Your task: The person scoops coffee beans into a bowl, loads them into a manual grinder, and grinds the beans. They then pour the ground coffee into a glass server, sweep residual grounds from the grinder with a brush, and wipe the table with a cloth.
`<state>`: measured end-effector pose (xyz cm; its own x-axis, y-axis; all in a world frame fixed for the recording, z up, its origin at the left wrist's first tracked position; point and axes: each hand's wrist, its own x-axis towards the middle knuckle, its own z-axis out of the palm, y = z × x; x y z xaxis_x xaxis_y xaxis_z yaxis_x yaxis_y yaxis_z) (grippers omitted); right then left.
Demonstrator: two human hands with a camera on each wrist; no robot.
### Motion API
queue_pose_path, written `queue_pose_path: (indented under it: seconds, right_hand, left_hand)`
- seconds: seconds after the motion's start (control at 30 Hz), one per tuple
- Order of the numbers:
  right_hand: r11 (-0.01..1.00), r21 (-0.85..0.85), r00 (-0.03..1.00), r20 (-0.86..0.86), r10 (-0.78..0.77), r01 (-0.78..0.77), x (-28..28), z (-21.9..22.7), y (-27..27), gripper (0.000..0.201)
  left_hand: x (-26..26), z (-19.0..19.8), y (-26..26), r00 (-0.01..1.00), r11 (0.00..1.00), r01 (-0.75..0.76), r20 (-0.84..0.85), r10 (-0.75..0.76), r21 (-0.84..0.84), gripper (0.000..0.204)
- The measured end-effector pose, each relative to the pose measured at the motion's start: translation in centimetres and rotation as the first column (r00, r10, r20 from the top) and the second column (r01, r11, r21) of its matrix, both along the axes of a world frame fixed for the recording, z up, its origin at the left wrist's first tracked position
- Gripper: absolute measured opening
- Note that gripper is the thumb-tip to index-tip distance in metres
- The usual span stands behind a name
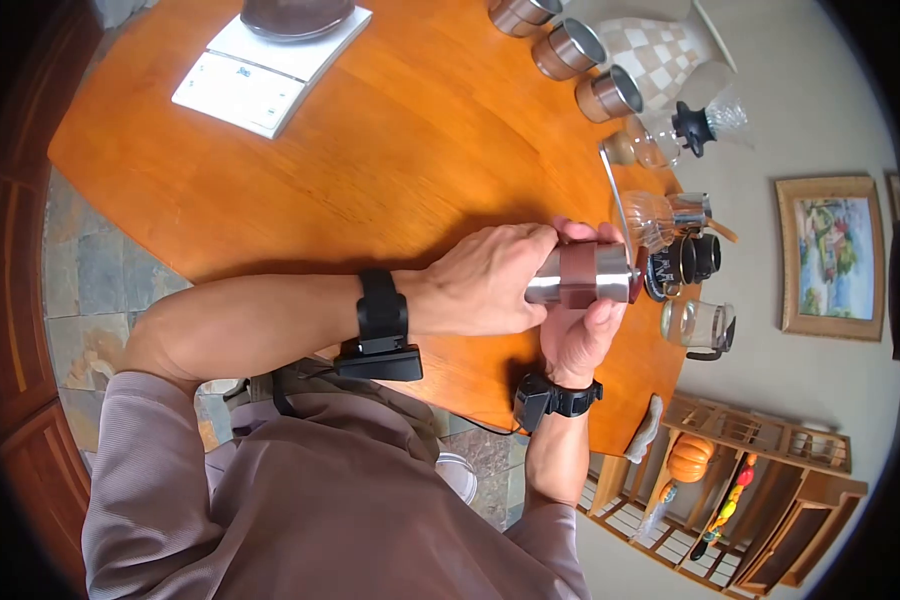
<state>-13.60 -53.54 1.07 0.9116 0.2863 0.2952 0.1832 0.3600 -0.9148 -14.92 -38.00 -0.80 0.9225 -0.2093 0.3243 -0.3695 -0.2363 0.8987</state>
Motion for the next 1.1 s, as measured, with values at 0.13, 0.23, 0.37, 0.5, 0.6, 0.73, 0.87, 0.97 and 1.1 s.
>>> queue_pose_path:
  seconds: [0.13, 0.23, 0.37, 0.5, 0.6, 0.73, 0.87, 0.97, 1.1]
  right_hand:
    - [0.995, 0.072, 0.998, -0.005, -0.066, 0.066, 0.1, 1.1, 1.9, 0.058]
    - [0.992, 0.086, 0.996, -0.039, -0.085, 0.088, 0.5, 2.4, 3.6, 0.040]
    - [1.000, 0.022, 0.999, -0.042, 0.008, -0.007, 2.3, 3.5, 4.2, 0.036]
    - [0.985, 0.057, 0.985, -0.057, 0.163, -0.160, 3.6, 4.2, 4.8, 0.039]
    - [0.969, 0.082, 0.969, -0.064, 0.238, -0.232, 4.4, 4.1, 4.5, 0.040]
    - [0.934, 0.144, 0.933, -0.108, 0.342, -0.326, 5.1, 2.9, 3.8, 0.043]
    - [0.928, 0.120, 0.922, -0.129, 0.366, -0.352, 5.1, 3.1, 3.1, 0.045]
    - [0.936, 0.094, 0.936, -0.065, 0.347, -0.340, 5.5, 2.9, 3.4, 0.048]
    - [0.992, 0.014, 0.992, 0.002, 0.128, -0.128, 5.1, 2.8, 4.4, 0.043]
  left_hand:
    - [0.1, 0.0, 0.1, 1.000, 0.999, -0.023, -0.010, 0.023, -0.025, 0.042]
    - [0.6, 0.4, 0.7, 0.995, 0.993, 0.009, -0.096, -0.021, -0.120, 0.043]
    - [1.5, 0.7, 1.5, 0.988, 0.990, 0.030, -0.146, -0.050, -0.141, 0.039]
    - [2.3, 0.3, 2.4, 0.996, 0.961, 0.072, -0.029, -0.083, -0.267, 0.044]
    - [2.4, 0.9, 3.3, 0.969, 0.931, 0.187, -0.098, -0.227, -0.313, 0.046]
    - [2.9, -0.2, 2.8, 0.914, 0.907, 0.275, -0.205, -0.350, -0.320, 0.041]
    - [2.6, -0.9, 2.0, 0.919, 0.890, 0.302, -0.144, -0.367, -0.341, 0.038]
    - [3.2, -0.2, 3.2, 0.966, 0.966, 0.257, -0.031, -0.258, -0.034, 0.040]
    - [4.0, -0.1, 4.1, 0.990, 0.996, 0.083, 0.113, -0.085, 0.028, 0.053]
